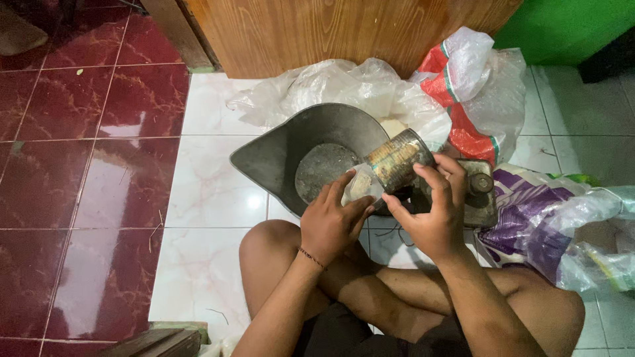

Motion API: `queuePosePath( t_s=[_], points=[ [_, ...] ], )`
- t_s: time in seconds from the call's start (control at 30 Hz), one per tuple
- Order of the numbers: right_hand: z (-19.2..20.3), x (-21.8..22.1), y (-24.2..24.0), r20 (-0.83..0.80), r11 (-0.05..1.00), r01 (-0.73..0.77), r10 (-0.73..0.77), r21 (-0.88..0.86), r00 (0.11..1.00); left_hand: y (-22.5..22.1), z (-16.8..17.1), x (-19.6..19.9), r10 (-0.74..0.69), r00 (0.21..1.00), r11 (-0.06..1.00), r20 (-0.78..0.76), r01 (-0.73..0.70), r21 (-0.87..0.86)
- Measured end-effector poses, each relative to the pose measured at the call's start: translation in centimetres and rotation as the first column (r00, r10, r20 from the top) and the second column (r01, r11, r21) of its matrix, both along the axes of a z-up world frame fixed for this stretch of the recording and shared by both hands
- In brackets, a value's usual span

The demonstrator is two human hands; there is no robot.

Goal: The person scoops grain from a bag into a small cup and then pours it into a large metal scale funnel, repeating the process.

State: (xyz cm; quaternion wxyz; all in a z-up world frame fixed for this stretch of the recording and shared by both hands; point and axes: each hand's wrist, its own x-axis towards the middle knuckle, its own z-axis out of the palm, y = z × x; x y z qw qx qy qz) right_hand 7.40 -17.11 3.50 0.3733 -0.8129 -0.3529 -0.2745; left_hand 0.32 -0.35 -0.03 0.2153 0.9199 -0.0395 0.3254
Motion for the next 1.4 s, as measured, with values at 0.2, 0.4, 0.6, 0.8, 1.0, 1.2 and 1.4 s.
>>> queuePosePath(
  t_s=[0.2,0.4,0.6,0.8,1.0,1.2,1.4],
  points=[
    [-0.6,0.1,0.0,0.050,1.000,-0.012,0.013,-0.022,0.999,0.1,-0.2,0.1,0.013,1.000,1.000,0.016,-0.014,0.014],
    [-1.2,0.3,-0.1,0.072,0.999,-0.031,0.032,-0.015,0.997,0.1,-0.2,0.1,0.012,1.000,1.000,0.028,-0.012,0.012],
    [-0.9,0.2,0.1,0.049,0.999,-0.030,0.029,0.024,0.998,0.0,-0.3,0.2,0.011,0.999,1.000,0.044,-0.011,0.015],
    [-3.4,0.1,-0.5,-0.301,0.931,0.024,0.094,0.365,0.949,0.1,-0.3,0.1,-0.007,1.000,1.000,0.021,0.007,0.000],
    [-3.5,-0.1,-4.6,-0.536,0.650,0.231,0.318,0.724,0.782,0.0,-0.5,0.1,0.001,1.000,1.000,-0.008,-0.001,-0.015],
    [-6.1,-1.0,-15.2,-0.495,0.245,0.430,0.485,0.869,0.721,0.4,-0.2,0.0,-0.058,0.998,0.998,0.033,0.058,0.007],
    [-13.3,-0.8,-28.5,-0.662,0.268,0.646,-0.038,0.715,0.749,0.4,-0.2,-0.2,-0.054,0.998,0.999,0.023,0.054,0.001]
  ],
)
